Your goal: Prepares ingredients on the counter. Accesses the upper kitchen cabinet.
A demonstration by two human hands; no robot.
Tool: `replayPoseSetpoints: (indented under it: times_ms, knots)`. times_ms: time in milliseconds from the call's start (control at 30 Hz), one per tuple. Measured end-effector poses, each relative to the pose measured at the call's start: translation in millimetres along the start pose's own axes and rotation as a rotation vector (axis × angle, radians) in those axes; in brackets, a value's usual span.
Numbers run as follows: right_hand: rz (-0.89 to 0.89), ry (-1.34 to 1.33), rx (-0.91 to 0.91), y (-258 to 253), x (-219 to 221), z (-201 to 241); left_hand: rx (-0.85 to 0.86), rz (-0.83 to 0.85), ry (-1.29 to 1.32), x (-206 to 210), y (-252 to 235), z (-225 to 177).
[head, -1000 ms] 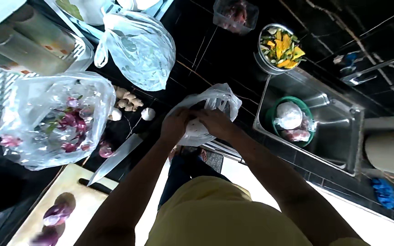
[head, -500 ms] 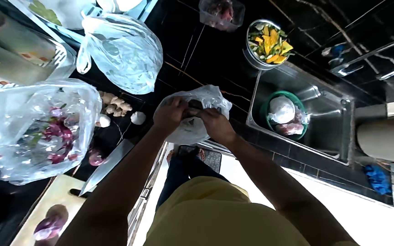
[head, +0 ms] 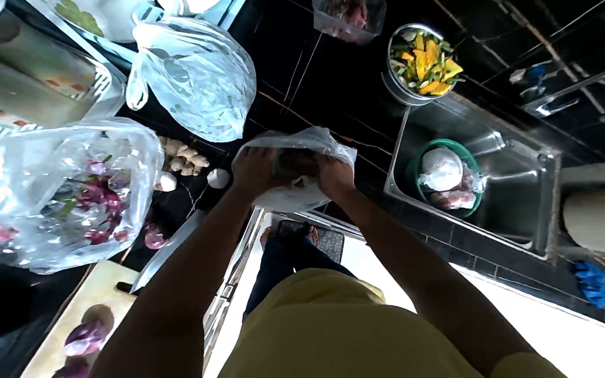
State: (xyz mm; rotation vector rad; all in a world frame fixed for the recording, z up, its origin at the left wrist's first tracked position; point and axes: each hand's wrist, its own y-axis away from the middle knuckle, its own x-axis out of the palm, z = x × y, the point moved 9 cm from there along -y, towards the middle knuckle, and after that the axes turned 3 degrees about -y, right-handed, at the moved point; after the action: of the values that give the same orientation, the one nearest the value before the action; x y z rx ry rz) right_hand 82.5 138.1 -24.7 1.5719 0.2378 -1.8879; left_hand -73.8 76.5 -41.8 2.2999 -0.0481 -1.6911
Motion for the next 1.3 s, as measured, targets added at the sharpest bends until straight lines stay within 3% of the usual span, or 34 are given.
replayPoseSetpoints:
  times_ms: [67,233,367,533,733,900,1100,1167,1300]
  knots:
    - [0.085,-0.025,0.012,-4,0,1,0.038,-0.03,0.011,-6,3,-12]
    - [0.134,-0.254,-0.074,7,1,-9,0.24,-0.338,0.067,-7,50,-44]
    - [0.007,-0.457,-0.152,13,-12,-22,0.275,-0.412,0.152,9,78,-42]
    - [-0.104,-0.508,-0.153,13,-21,-23,0.287,-0.379,0.1,38,85,-44]
    - [0.092,-0.206,-0.065,5,-5,9,0.346,-0.321,0.072,45,81,-57]
    - [-0.039,-0.041,-0.099,0,-6,30,0.297,-0.257,0.078,58,87,-59]
    - [-0.048,-0.007,-0.15,-18,0,37,0.317,-0.307,0.112,56,74,-44]
    - [0.042,-0.018,-0.127,-21,-1,33,0.336,-0.307,0.099,53,73,-42]
    - [-0.052,-0.089,-0.154,-17,-13,20,0.327,-0.258,0.054,53,76,-41]
